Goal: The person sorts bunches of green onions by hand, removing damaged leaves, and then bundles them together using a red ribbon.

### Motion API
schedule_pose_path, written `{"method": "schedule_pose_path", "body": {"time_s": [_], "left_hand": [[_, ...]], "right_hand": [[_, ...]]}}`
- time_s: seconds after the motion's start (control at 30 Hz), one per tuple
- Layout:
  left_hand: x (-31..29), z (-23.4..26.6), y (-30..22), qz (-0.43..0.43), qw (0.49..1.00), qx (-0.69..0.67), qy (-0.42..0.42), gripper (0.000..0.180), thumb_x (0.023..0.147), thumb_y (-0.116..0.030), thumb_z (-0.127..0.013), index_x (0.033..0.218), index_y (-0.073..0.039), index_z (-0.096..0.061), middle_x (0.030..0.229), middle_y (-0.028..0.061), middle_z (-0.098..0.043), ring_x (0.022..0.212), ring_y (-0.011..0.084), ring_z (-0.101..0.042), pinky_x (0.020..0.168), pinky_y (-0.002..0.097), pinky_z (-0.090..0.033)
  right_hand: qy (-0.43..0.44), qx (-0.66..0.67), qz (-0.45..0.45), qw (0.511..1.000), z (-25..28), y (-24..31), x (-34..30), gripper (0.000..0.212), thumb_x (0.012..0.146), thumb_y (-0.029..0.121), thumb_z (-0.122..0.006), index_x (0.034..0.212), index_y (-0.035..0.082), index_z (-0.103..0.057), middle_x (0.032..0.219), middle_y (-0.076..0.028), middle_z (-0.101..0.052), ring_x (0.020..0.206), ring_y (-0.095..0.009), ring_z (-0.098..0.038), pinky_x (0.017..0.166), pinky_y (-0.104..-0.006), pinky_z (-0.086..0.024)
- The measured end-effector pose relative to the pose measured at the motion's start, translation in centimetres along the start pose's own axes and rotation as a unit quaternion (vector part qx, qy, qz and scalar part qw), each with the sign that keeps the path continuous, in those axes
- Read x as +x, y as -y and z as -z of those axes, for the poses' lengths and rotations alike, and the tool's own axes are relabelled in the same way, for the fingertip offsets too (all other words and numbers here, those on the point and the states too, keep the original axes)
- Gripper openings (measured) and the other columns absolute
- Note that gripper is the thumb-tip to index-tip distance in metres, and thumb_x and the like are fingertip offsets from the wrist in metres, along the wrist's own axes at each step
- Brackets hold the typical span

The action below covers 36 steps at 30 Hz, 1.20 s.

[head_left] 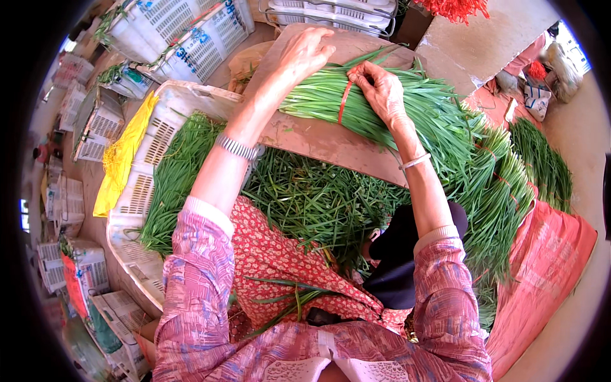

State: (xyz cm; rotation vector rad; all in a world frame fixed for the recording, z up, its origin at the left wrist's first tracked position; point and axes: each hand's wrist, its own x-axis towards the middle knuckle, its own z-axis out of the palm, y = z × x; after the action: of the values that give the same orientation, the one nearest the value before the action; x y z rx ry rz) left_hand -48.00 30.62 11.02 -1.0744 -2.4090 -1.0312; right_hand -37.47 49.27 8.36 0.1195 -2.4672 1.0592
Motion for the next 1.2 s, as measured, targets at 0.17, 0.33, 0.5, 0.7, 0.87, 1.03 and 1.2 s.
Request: {"method": "schedule_pose_path", "body": {"time_s": [0.17,0.33,0.5,0.7,0.87,1.03,1.2], "left_hand": [[5.2,-2.9,0.6,0.211,0.919,0.151,0.296,0.049,0.093,-0.038,-0.051,0.123,0.0,-0.06,0.128,0.0192,-0.06,0.121,0.0322,-0.054,0.102,0.0417,-0.041],[3.9,-5.7,1.6,0.148,0.925,0.111,0.333,0.052,0.094,-0.041,-0.045,0.116,0.002,-0.063,0.123,0.0206,-0.062,0.118,0.0347,-0.056,0.098,0.0431,-0.043],[1.5,-6.3,3.4,0.079,0.965,0.058,0.244,0.052,0.094,-0.041,-0.04,0.104,0.002,-0.067,0.112,0.0248,-0.064,0.108,0.0393,-0.061,0.093,0.0462,-0.046],[-2.2,-4.6,-2.6,0.062,0.976,0.102,0.182,0.043,0.093,-0.031,-0.043,0.078,0.0,-0.069,0.095,0.0244,-0.067,0.084,0.0409,-0.065,0.076,0.0515,-0.051],[-4.4,-3.7,-4.1,0.019,0.994,0.079,0.077,0.032,0.09,-0.025,-0.049,0.077,0.0,-0.065,0.081,0.0194,-0.062,0.079,0.0419,-0.061,0.071,0.0512,-0.048],[-3.0,-3.5,-2.5,-0.081,0.982,0.127,0.113,0.029,0.088,-0.025,-0.051,0.081,-0.001,-0.066,0.078,0.0161,-0.065,0.076,0.0377,-0.063,0.071,0.0485,-0.05],[3.7,-2.1,-1.8,0.108,0.972,-0.017,0.208,0.04,0.088,-0.036,-0.058,0.108,-0.003,-0.068,0.103,0.0184,-0.07,0.098,0.0331,-0.067,0.086,0.042,-0.051]], "right_hand": [[-0.02,0.008,0.002,1.0,0.0,-0.4,-0.7,0.016,0.088,0.027,-0.066,0.091,0.011,-0.068,0.085,-0.008,-0.069,0.077,-0.03,-0.066,0.068,-0.039,-0.049],[-0.036,0.018,0.009,0.999,0.3,0.0,-1.5,0.012,0.089,0.022,-0.065,0.091,0.011,-0.069,0.086,-0.007,-0.069,0.076,-0.028,-0.066,0.068,-0.0378,-0.05],[-0.089,-0.003,0.063,0.994,-0.6,2.1,-2.7,0.01,0.088,0.02,-0.066,0.091,0.011,-0.068,0.083,-0.007,-0.065,0.078,-0.029,-0.064,0.068,-0.0395,-0.05],[-0.086,-0.081,0.109,0.987,1.3,2.9,-3.7,0.01,0.083,0.019,-0.069,0.09,0.011,-0.068,0.1,-0.006,-0.063,0.099,-0.029,-0.058,0.084,-0.0417,-0.045],[0.005,-0.2,0.177,0.964,3.1,2.9,-2.7,0.017,0.086,0.03,-0.066,0.094,0.016,-0.069,0.125,-0.003,-0.059,0.121,-0.027,-0.049,0.102,-0.0536,-0.03],[0.164,-0.051,0.042,0.984,3.0,0.3,-2.3,0.022,0.095,0.037,-0.055,0.102,0.019,-0.064,0.103,-0.006,-0.069,0.101,-0.031,-0.063,0.089,-0.0478,-0.046],[0.123,-0.054,0.061,0.989,2.4,0.6,-2.8,0.021,0.097,0.036,-0.052,0.099,0.017,-0.062,0.086,-0.009,-0.069,0.091,-0.034,-0.065,0.075,-0.0474,-0.05]]}}
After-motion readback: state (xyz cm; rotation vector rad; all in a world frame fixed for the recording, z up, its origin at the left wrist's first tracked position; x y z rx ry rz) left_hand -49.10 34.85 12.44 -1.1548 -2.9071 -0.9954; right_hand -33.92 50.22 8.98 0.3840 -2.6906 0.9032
